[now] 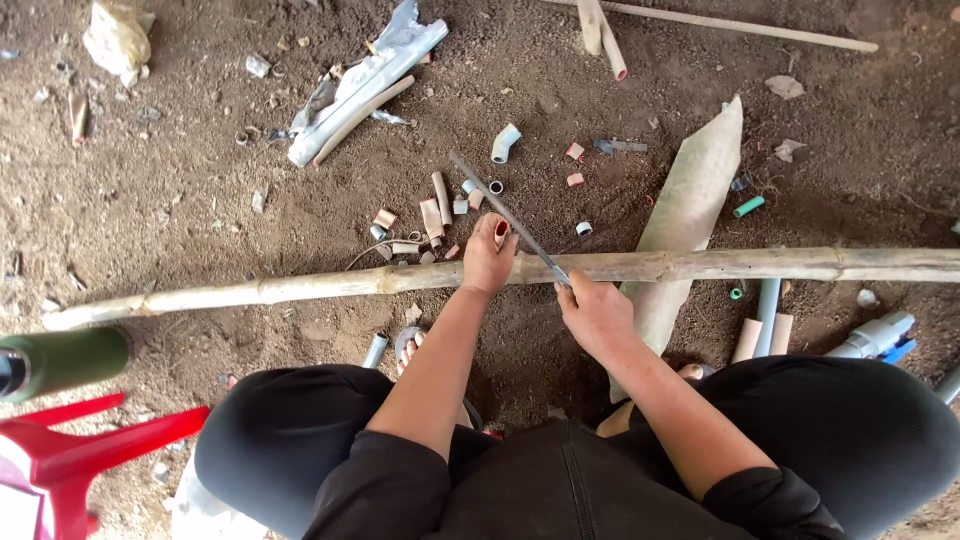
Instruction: A person sitting on the ground uses a hacksaw blade to cut through a bamboo pole.
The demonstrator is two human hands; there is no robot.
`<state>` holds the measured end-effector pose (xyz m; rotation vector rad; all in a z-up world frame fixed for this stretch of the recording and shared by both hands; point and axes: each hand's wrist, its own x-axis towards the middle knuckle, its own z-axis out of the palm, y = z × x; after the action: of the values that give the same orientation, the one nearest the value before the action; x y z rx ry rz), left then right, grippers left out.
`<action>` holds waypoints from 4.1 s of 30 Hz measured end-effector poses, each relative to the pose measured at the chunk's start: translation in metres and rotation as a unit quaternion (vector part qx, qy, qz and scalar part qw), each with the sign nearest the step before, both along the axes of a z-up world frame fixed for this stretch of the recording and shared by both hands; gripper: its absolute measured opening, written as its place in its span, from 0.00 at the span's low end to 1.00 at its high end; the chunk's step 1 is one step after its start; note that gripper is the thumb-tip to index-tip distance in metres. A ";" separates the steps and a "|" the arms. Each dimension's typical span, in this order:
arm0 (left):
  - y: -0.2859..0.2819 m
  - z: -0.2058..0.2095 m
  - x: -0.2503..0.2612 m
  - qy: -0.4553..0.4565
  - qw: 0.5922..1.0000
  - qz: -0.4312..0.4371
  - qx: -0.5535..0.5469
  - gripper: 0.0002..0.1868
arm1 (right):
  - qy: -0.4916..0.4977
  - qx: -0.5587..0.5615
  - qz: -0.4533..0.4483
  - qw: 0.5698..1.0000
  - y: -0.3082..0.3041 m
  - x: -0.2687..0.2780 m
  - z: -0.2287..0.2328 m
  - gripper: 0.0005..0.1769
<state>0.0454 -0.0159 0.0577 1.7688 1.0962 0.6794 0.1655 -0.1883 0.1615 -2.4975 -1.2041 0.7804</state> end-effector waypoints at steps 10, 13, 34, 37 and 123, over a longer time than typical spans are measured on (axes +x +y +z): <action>0.017 -0.003 0.000 -0.003 0.985 0.089 0.151 0.15 | 0.000 0.000 -0.002 1.000 0.001 -0.003 0.002 0.19; 0.017 0.015 0.000 -0.053 0.991 0.117 0.044 0.10 | 0.003 0.034 0.002 0.999 0.000 -0.002 0.006 0.17; 0.035 -0.017 0.004 0.024 0.988 0.156 0.006 0.11 | 0.004 0.038 0.006 0.999 0.000 -0.004 0.013 0.16; 0.017 0.038 0.006 0.023 0.986 0.154 -0.057 0.10 | 0.016 0.042 -0.001 0.999 0.000 -0.007 0.018 0.16; 0.009 -0.014 -0.048 0.611 0.751 -0.215 -0.131 0.20 | 0.045 -0.182 0.109 0.976 0.054 -0.023 0.006 0.28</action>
<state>-0.0026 -0.0071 0.0437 2.0492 1.3682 -1.0696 0.1420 -0.1344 0.1672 -2.5961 -1.4315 1.2590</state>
